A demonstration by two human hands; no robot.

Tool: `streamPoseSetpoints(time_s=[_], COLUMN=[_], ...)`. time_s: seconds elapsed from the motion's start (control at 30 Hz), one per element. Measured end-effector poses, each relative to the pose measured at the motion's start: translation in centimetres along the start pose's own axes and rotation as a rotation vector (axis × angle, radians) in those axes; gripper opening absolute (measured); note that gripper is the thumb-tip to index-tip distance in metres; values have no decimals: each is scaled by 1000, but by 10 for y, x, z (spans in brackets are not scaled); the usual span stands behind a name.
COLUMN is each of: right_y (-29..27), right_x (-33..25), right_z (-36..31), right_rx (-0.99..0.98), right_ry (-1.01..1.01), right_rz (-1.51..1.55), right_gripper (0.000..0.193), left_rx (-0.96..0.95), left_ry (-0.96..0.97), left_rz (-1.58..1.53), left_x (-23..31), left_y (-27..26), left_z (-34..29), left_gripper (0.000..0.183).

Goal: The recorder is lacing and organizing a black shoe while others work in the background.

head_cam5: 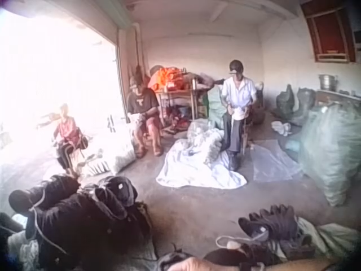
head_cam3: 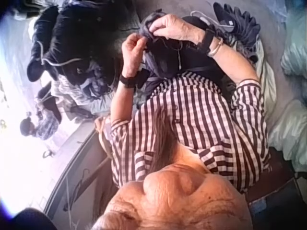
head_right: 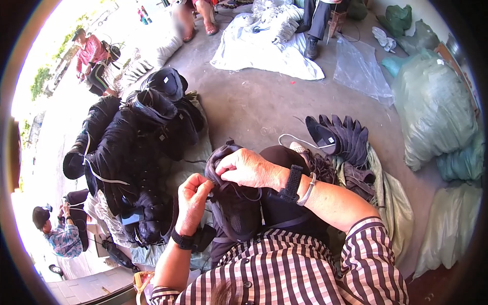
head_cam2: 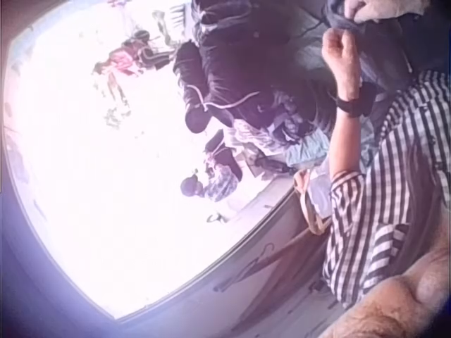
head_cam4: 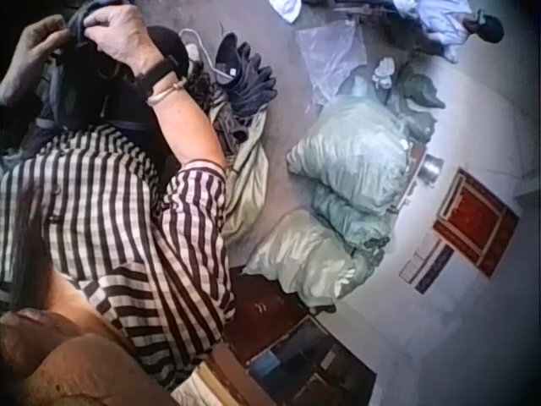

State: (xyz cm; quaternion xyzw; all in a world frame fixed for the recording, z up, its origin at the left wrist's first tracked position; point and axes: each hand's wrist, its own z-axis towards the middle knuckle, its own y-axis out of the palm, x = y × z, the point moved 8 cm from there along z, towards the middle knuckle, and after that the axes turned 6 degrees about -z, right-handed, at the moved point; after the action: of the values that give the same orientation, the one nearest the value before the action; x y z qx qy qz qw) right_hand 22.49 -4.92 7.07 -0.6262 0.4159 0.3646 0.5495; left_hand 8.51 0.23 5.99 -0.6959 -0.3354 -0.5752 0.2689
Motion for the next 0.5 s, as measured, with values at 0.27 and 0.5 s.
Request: streamPoseSetpoints(time_s=[0.27,0.5], right_y=[-1,-4], right_x=[-1,-3], right_z=[-1,0], right_rx=[52,66], right_ry=[-56,14], right_rz=[-145,-157], right_gripper=[19,16], left_rx=[58,-233], left_ry=[595,-55], left_rz=[892,108], left_x=[55,-10], left_y=[27,5], left_z=[-10,24], left_gripper=[17,26])
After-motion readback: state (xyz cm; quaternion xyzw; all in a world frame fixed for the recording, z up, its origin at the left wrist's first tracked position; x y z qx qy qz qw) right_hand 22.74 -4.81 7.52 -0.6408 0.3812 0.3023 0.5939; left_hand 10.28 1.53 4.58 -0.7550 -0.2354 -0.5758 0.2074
